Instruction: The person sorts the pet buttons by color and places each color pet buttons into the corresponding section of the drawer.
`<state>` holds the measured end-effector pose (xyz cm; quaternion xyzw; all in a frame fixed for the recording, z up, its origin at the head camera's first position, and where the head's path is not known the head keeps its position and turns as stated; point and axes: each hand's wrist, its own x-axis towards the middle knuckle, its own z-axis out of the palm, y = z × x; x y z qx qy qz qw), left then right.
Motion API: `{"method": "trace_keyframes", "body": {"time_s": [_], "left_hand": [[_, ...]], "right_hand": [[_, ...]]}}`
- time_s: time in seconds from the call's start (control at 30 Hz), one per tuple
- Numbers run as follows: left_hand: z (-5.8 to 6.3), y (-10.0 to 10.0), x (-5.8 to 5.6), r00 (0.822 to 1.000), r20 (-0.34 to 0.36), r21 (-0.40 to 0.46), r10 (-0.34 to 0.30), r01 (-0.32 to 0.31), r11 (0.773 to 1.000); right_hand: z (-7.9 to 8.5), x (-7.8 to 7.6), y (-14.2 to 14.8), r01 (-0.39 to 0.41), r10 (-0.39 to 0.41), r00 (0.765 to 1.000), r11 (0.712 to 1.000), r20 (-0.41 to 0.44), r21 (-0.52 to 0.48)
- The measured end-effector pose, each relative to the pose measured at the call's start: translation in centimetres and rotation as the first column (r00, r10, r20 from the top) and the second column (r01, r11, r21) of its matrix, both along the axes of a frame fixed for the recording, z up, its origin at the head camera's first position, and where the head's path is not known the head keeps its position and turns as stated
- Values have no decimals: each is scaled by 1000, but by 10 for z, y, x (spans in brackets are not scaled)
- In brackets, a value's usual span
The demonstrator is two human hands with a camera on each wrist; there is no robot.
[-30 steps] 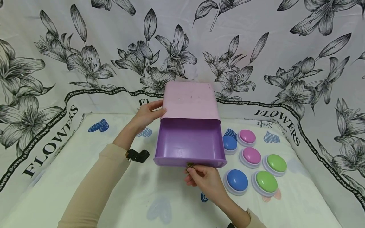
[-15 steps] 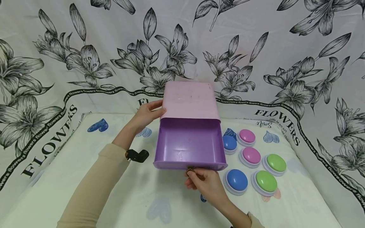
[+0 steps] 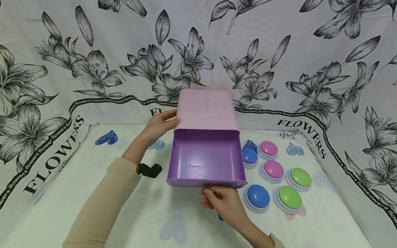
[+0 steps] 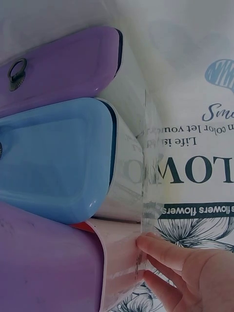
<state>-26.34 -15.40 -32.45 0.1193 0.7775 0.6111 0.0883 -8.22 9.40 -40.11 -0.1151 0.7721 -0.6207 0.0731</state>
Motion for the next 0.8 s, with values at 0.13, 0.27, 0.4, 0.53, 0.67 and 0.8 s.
{"method": "trace_keyframes", "body": {"time_s": [0.13,0.27,0.4,0.53,0.67,0.8], "left_hand": [[0,0,0,1000,-3,1,2,-2,1000],[-1,1,-1,1000,-4,-1,2,-2,1000],[-2,1,-2,1000,-6,-1,4,-4,1000],[-1,1,-1,1000,-7,-3,5,-5,1000],[0,1,-1,1000,-2,0,7,-7,1000],[2,0,0,1000,8,0,8,-8,1000]], "right_hand": [[-2,1,1,-16,16,1000,1000,0,-3],[-3,2,1,-16,16,1000,1000,-5,-3],[-4,2,1,-11,11,1000,1000,-10,-1],[-3,3,2,-9,9,1000,1000,-12,-3],[-3,4,3,-9,9,1000,1000,-19,3],[-3,4,4,-17,17,1000,1000,-20,2]]}}
